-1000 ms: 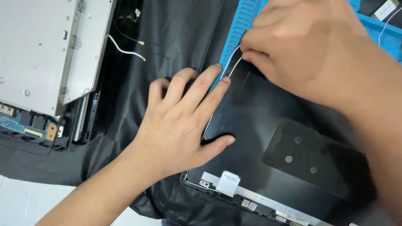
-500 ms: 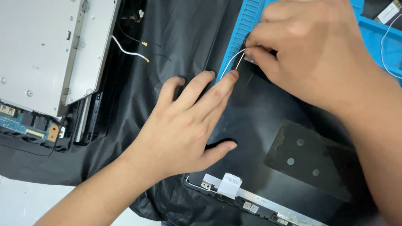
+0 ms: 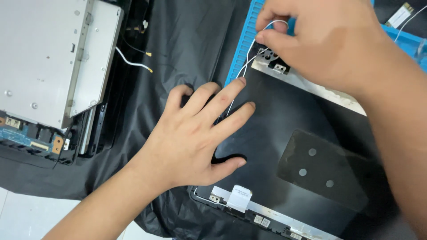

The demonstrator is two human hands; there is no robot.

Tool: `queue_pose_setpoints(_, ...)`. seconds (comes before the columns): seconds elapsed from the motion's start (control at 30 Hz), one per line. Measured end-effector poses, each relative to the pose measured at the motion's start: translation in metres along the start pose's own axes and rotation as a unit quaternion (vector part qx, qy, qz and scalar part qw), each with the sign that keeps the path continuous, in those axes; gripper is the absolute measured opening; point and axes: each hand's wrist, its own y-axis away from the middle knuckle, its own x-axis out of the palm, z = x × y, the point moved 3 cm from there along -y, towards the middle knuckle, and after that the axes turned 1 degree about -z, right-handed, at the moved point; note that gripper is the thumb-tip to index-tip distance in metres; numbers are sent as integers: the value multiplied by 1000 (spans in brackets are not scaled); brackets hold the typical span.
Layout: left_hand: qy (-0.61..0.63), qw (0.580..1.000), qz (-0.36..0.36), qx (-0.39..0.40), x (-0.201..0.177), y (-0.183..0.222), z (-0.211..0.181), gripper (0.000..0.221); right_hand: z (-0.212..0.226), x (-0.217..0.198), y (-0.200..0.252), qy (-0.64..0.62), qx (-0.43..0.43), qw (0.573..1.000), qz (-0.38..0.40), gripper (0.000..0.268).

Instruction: Repairing and reassembling a laptop screen, specifically routing and connecting internal antenna wires.

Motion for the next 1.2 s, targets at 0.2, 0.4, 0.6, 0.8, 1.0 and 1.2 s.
queue_pose_setpoints(0.2,-5,1000,-8,-6,0,-1,-2,77,-22,0,18,99,-108,986,-84,6)
queue_pose_setpoints(0.4,-21,1000,-6,-6,0,-3,-4,77,4,-1,-5,189,14,977,-102,29)
queue_pose_setpoints(0.6,-30,1000,7,-4,0,-2,-5,79,16,4,-17,-458,180,869,-54,19)
queue_pose_setpoints(0.8,-38,999,-12,-7,-3,0,-10,83,24,0,-14,-503,207,839,-20,21)
queue_pose_setpoints(1.0,45,999,5,-4,-15,11,1,82,17,14,-3,-473,90,876,-36,18)
queue_pose_setpoints(1.2,124,992,8,-26,-38,31,9,78,12,21,-2,-489,86,867,-28,20)
